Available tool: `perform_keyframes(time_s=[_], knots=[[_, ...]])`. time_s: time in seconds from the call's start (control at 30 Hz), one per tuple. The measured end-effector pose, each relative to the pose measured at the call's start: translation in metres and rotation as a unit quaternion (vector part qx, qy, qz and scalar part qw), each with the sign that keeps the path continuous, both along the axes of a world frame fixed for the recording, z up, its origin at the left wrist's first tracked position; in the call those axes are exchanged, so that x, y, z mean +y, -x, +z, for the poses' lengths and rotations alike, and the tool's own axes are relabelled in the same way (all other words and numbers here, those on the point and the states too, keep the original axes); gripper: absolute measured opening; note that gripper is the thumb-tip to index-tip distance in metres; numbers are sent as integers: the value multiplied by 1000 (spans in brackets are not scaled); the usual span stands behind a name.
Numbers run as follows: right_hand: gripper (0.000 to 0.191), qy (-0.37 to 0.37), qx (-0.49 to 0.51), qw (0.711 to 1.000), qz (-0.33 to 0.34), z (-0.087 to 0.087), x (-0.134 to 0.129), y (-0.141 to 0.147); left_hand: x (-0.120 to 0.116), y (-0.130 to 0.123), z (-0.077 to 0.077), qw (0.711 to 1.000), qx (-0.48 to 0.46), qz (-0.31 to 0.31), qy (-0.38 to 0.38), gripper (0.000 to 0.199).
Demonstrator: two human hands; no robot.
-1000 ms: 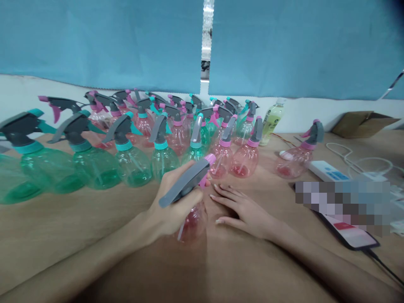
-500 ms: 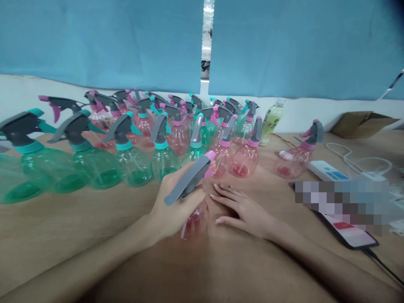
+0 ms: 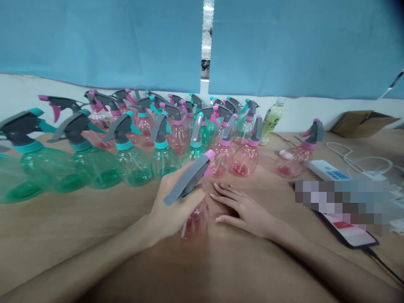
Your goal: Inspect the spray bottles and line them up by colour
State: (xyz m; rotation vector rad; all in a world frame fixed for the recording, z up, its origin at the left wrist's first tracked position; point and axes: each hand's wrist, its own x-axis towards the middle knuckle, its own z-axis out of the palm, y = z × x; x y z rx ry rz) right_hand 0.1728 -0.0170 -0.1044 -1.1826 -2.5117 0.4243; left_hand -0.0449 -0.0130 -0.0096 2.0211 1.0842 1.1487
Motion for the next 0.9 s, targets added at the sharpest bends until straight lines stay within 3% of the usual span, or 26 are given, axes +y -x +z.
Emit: perform_keyframes(time_s=[0.47, 0.9], knots=[[62, 2, -8, 1000, 1, 1, 0, 1, 1, 1, -1, 999, -5, 10, -33, 7], [61, 2, 2, 1000, 3, -2, 1, -1, 1, 0, -1, 1000, 1, 3, -12, 5]])
